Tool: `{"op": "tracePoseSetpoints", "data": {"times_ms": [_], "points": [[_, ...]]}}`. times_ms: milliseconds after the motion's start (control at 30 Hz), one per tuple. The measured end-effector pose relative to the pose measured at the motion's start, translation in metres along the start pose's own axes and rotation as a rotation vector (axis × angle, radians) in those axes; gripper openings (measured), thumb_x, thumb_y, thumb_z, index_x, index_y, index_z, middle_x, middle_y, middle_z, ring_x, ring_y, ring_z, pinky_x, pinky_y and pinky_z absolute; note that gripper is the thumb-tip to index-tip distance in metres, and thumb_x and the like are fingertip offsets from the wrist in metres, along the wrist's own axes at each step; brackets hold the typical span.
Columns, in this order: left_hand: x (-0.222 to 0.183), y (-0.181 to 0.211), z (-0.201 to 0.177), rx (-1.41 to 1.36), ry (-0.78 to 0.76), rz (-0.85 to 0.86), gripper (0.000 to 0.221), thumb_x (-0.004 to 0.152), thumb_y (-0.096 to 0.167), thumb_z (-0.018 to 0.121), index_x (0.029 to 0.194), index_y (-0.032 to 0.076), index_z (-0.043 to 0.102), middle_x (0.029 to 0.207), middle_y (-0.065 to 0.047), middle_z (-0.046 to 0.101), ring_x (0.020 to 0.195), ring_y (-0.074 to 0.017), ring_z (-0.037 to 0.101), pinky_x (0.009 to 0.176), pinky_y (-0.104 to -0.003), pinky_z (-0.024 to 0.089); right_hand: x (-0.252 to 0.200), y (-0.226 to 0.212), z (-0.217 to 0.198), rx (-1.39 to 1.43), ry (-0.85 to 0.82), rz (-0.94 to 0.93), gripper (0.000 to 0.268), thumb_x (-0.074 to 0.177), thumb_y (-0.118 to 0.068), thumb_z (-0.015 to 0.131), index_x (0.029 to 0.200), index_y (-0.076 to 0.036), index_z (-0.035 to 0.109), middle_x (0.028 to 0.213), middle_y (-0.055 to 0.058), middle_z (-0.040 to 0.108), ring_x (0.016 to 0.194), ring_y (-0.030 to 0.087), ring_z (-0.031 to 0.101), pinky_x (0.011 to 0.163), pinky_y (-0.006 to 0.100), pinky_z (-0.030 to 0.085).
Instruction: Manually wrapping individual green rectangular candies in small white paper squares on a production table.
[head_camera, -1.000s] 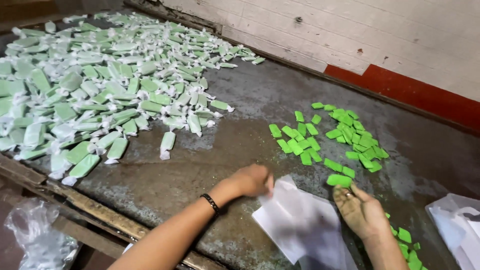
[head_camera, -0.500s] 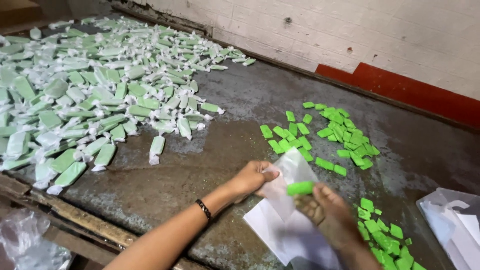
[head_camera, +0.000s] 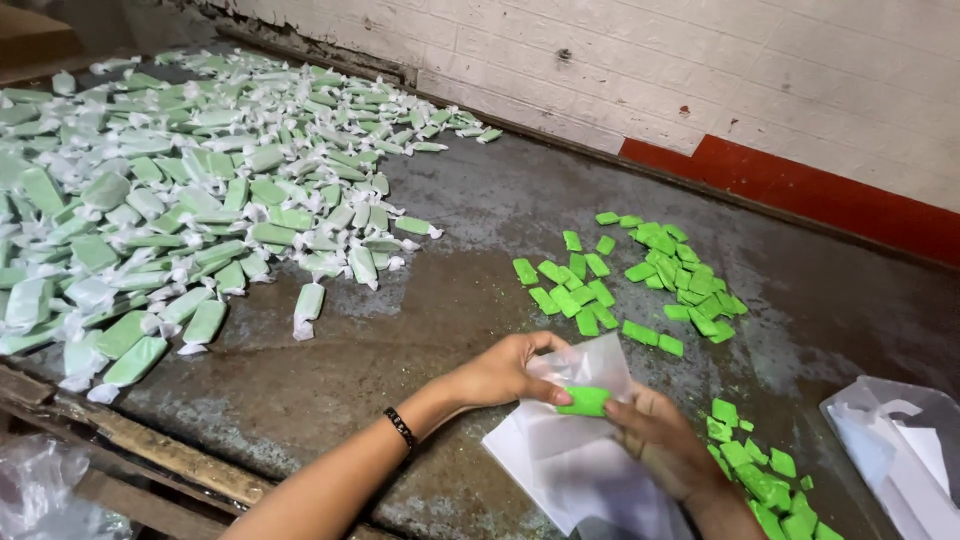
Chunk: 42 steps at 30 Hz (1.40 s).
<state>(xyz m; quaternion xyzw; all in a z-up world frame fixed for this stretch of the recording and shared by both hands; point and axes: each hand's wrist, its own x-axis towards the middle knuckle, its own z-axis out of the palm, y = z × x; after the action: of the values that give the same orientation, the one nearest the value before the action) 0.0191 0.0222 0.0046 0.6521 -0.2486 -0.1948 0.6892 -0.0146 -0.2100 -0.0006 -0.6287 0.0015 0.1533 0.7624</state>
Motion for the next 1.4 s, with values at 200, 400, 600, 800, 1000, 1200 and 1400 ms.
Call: {"op": "tracePoseSetpoints", "data": {"times_ms": [200,400,600,800,1000,1200,1400], "points": [[0.016,-0.017,-0.003,-0.124,0.256,0.073,0.064,0.062,0.014,0.083,0.12,0.009,0.057,0.093,-0.002,0.067,0.077,-0.009,0.062,0.069,-0.021,0.053,-0.014,-0.009,0.035,-0.093,0.268,0.01,0.036,0.08,-0.007,0.063,0.113,0.006,0.066,0.087,0.025,0.071,0.07,0.035,0.063,0.057,0.04,0.048],[0.018,-0.028,-0.005,-0.244,0.163,0.133,0.044,0.07,0.008,0.08,0.109,0.008,0.058,0.086,-0.005,0.071,0.069,-0.0098,0.066,0.065,-0.022,0.055,-0.011,0.002,0.032,-0.367,0.375,-0.125,0.031,0.083,-0.021,0.065,0.102,0.002,0.076,0.079,0.01,0.071,0.068,0.019,0.059,0.058,0.028,0.041],[0.015,-0.021,-0.002,-0.175,0.184,0.153,0.045,0.069,0.009,0.08,0.11,0.007,0.061,0.089,-0.003,0.071,0.071,-0.0103,0.067,0.066,-0.023,0.056,-0.013,-0.007,0.025,-0.749,0.432,0.074,0.035,0.082,-0.042,0.064,0.086,-0.008,0.072,0.056,0.006,0.059,0.048,0.02,0.051,0.046,0.031,0.035],[0.014,-0.018,0.006,-0.194,0.198,0.149,0.038,0.072,0.006,0.078,0.107,0.004,0.062,0.094,-0.007,0.073,0.077,-0.0118,0.068,0.07,-0.024,0.058,-0.001,0.01,0.007,-0.416,0.437,-0.11,0.023,0.079,-0.018,0.077,0.068,-0.004,0.062,0.043,0.003,0.04,0.036,0.014,0.031,0.035,0.03,0.019],[0.006,-0.008,0.015,-0.164,0.264,0.159,0.032,0.073,0.006,0.077,0.103,0.007,0.065,0.093,-0.006,0.073,0.078,-0.013,0.07,0.07,-0.024,0.058,-0.02,-0.01,0.027,-0.455,0.382,-0.065,0.026,0.082,-0.022,0.071,0.071,0.001,0.069,0.046,0.009,0.049,0.038,0.021,0.043,0.038,0.034,0.03],[-0.002,0.005,0.018,-0.057,0.202,0.143,0.03,0.076,0.009,0.074,0.104,0.009,0.064,0.1,-0.004,0.073,0.088,-0.0134,0.069,0.085,-0.027,0.055,-0.012,-0.009,0.023,-0.188,0.342,-0.117,0.025,0.078,-0.012,0.069,0.093,0.006,0.075,0.076,0.019,0.071,0.061,0.027,0.06,0.052,0.034,0.042],[0.002,-0.005,0.014,-0.103,0.163,0.18,0.031,0.079,0.005,0.074,0.107,0.009,0.063,0.089,-0.004,0.072,0.074,-0.0111,0.068,0.066,-0.023,0.056,-0.004,0.003,0.005,-0.186,0.235,-0.129,0.018,0.079,-0.012,0.07,0.089,0.003,0.072,0.068,0.014,0.068,0.051,0.023,0.056,0.041,0.033,0.039]]}}
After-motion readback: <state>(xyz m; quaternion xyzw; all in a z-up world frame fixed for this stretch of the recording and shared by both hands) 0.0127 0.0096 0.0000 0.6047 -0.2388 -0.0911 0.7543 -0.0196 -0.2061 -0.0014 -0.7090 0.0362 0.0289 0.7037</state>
